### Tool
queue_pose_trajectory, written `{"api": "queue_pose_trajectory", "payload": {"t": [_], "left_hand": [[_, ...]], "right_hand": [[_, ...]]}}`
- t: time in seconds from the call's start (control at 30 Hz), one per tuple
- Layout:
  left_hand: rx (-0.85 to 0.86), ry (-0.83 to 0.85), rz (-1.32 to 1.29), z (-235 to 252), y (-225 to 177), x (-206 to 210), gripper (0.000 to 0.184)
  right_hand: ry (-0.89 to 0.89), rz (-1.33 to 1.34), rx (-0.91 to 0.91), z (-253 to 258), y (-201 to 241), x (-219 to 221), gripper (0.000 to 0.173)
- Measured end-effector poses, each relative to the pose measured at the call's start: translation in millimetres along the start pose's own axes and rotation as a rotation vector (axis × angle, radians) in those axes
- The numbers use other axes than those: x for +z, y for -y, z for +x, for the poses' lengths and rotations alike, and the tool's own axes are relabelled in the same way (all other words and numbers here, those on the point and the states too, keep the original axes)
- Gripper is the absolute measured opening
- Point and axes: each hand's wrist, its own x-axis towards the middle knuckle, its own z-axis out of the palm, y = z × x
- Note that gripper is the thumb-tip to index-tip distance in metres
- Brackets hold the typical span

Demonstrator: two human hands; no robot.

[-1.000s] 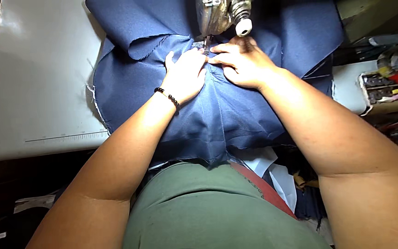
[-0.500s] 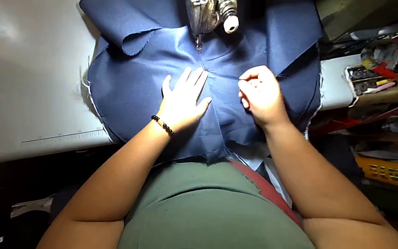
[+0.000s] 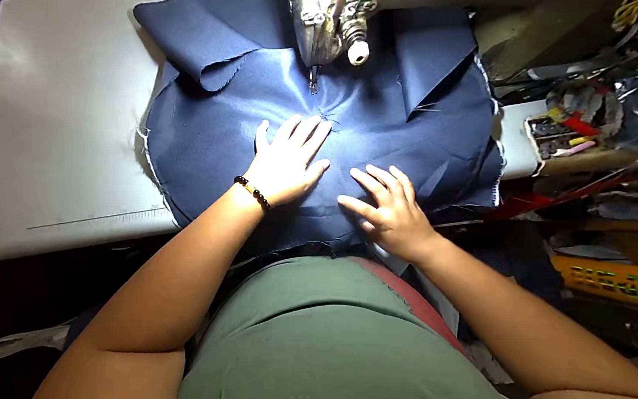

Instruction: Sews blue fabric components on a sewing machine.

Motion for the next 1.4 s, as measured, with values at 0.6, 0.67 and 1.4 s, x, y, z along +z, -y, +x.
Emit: {"api": "queue_pose_trajectory", "payload": {"t": [0.6,0.67,1.4], "left_hand": [[0.205,-0.185,-0.070,24,31,-1,0.047],[0.222,-0.207,-0.124,33,37,-8,0.041],[0.166,0.415,0.011,91,32,-71,0.022]], "right_hand": [[-0.060,0.167,-0.109,23,34,-13,0.021],[-0.056,0.174,-0.116,26,34,-21,0.021],[-0.007,0.099,-0.151,41,37,-54,0.020]]}}
